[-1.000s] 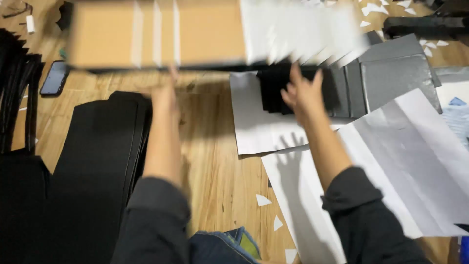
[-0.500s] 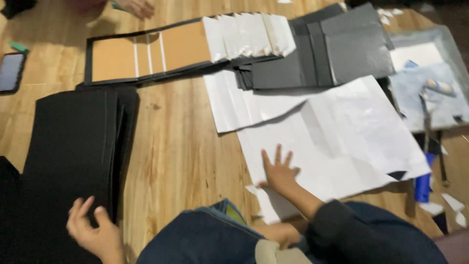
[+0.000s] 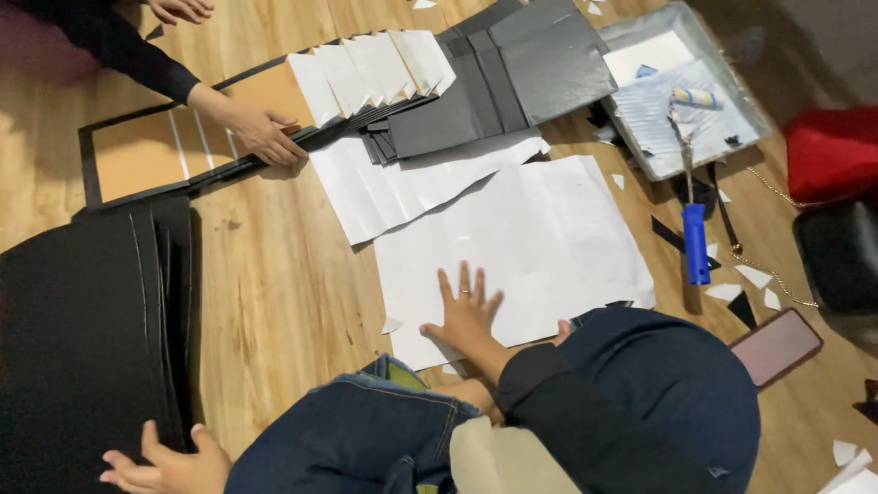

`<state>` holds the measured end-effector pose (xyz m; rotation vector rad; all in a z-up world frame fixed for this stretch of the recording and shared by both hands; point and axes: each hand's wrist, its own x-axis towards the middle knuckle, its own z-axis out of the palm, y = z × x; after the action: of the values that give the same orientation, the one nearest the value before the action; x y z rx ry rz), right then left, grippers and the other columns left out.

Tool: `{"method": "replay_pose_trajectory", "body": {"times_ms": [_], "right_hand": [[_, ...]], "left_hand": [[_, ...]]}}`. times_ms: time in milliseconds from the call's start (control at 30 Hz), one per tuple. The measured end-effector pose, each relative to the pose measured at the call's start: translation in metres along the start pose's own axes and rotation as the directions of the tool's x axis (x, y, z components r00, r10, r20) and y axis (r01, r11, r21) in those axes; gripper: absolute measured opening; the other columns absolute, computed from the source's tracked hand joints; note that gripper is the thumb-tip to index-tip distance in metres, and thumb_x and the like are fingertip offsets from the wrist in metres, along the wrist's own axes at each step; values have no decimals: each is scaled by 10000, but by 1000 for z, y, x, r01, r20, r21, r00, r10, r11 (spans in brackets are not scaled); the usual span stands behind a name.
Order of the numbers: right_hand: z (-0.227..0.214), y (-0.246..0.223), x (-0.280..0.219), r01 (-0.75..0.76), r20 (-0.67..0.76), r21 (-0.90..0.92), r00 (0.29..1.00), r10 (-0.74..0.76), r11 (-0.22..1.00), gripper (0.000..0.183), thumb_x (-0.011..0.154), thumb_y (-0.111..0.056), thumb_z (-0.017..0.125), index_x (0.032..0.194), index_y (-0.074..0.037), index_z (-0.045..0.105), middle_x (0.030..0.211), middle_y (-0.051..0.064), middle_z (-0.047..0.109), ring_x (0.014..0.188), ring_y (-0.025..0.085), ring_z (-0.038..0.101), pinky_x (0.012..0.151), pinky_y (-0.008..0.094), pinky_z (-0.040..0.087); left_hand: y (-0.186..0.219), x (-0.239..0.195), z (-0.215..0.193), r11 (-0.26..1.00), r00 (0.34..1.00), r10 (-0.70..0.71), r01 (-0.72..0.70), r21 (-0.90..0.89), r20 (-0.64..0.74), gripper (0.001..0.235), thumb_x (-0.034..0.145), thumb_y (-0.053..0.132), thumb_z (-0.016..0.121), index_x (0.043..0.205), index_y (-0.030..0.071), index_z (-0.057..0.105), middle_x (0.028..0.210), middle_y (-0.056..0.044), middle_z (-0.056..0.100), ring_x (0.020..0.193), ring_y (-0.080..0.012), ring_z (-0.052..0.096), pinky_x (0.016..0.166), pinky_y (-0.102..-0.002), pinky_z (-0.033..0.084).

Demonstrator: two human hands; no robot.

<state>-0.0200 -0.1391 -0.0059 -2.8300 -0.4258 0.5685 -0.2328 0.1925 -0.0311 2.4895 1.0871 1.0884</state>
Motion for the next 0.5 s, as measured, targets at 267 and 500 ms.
{"method": "replay_pose_trajectory", "body": {"times_ms": [267, 500], "right_hand": [[-20, -22, -36, 56, 353, -200, 935, 19, 978, 1037, 751, -685, 564, 1489, -292, -48, 1543, 144, -168, 1402, 428, -74, 982, 687, 179], [-6, -18, -5, 121, 265, -57, 959, -102, 991, 971, 785, -588, 619, 1487, -306, 11, 1554, 111, -125, 1402, 417, -115, 986, 727, 97]], "left_hand": [[-11, 4, -8, 951, 943, -195, 114, 289, 271, 704, 743, 24, 686, 1383, -137, 442, 1419, -367, 329, 1311, -473, 255, 1045, -532, 193], [12, 17, -35, 908, 903, -278, 136, 396, 327, 504, 891, 138, 551, 1380, 34, 488, 1426, -211, 417, 1239, -383, 427, 830, -596, 409]]}}
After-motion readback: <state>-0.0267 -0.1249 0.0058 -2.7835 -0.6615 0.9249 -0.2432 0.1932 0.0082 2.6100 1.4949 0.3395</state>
